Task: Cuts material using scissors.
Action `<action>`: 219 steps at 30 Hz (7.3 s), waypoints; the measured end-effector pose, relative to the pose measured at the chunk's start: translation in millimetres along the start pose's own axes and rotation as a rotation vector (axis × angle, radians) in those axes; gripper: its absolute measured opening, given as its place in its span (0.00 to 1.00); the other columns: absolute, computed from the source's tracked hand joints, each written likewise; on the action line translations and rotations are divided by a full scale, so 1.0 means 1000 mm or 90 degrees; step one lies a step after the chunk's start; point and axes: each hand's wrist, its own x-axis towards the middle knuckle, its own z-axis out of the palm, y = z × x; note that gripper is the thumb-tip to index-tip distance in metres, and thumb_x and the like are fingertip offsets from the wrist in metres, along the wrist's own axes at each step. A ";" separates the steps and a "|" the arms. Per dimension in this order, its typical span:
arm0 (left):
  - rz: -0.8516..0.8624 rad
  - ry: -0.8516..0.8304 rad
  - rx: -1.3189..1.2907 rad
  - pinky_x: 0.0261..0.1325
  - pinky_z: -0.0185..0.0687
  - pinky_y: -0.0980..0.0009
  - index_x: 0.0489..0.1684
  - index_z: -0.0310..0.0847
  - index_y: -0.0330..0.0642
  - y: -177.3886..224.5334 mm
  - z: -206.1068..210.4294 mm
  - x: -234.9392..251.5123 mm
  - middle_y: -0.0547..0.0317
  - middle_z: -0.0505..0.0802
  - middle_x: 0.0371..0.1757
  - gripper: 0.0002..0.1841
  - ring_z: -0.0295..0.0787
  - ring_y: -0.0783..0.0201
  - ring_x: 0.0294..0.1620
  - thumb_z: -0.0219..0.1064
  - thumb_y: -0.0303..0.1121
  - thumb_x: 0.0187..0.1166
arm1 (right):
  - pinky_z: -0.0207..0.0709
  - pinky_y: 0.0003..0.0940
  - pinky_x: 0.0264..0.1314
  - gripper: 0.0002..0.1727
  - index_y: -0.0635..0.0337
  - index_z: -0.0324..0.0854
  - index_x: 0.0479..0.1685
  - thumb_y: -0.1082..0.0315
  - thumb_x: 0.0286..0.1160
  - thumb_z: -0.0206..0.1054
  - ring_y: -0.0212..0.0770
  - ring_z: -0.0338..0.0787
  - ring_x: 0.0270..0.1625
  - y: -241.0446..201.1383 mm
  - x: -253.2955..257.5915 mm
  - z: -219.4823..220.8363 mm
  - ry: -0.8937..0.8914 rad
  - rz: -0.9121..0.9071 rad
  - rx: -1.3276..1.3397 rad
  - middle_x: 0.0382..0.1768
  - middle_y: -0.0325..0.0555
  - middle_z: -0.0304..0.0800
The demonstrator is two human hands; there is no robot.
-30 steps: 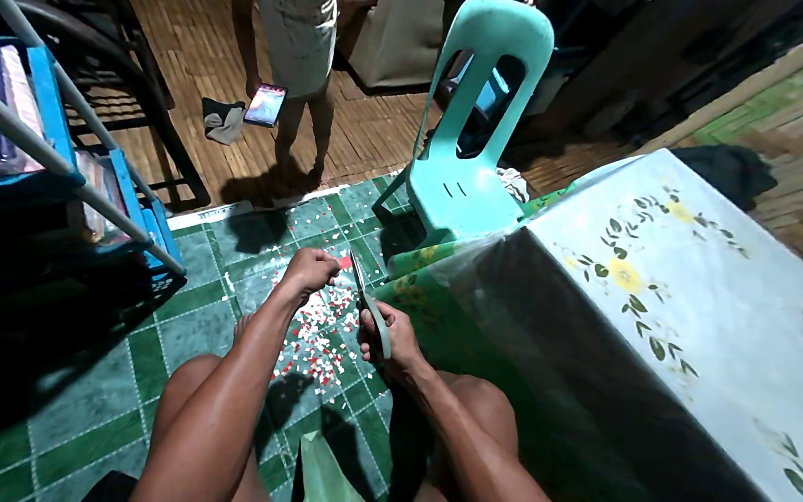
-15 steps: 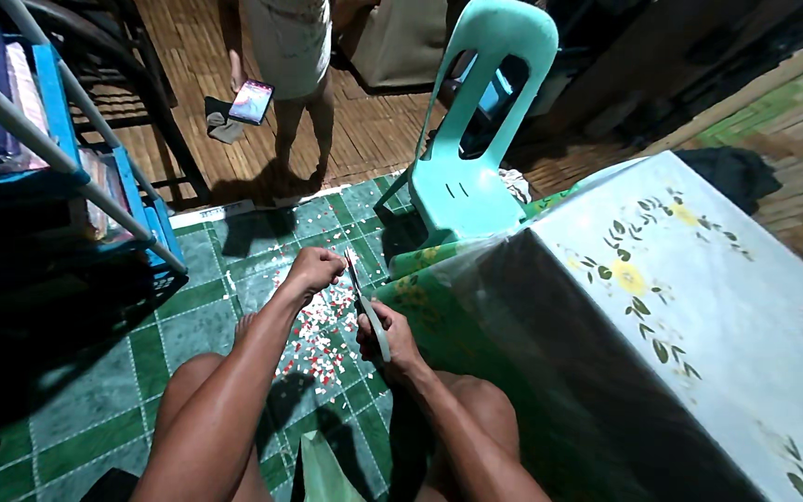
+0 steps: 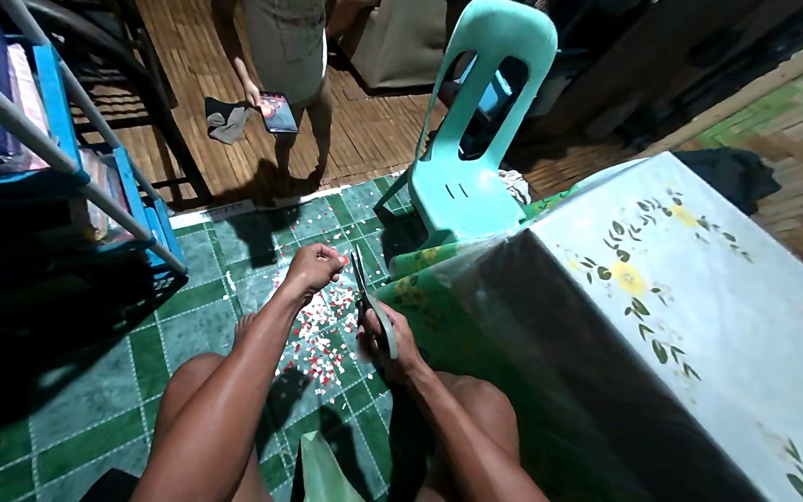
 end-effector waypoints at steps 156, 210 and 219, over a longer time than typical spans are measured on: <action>0.007 0.063 -0.024 0.36 0.87 0.67 0.55 0.86 0.38 0.005 0.002 0.000 0.52 0.95 0.46 0.16 0.90 0.64 0.31 0.77 0.21 0.70 | 0.87 0.37 0.23 0.29 0.64 0.80 0.65 0.48 0.78 0.70 0.42 0.88 0.21 -0.003 -0.005 0.000 -0.008 -0.012 -0.096 0.27 0.50 0.89; -0.022 0.023 -0.100 0.39 0.85 0.70 0.55 0.83 0.34 0.000 0.015 0.002 0.51 0.89 0.42 0.10 0.86 0.65 0.32 0.65 0.19 0.78 | 0.87 0.39 0.24 0.26 0.64 0.80 0.63 0.49 0.83 0.66 0.44 0.89 0.22 0.002 -0.002 0.006 0.033 0.027 -0.101 0.27 0.51 0.89; -0.021 0.004 -0.095 0.41 0.85 0.70 0.53 0.85 0.33 0.000 0.017 0.002 0.52 0.90 0.41 0.10 0.86 0.66 0.32 0.66 0.20 0.78 | 0.89 0.41 0.24 0.23 0.63 0.80 0.67 0.56 0.82 0.70 0.44 0.90 0.22 -0.002 -0.001 0.009 0.065 0.039 -0.109 0.27 0.52 0.89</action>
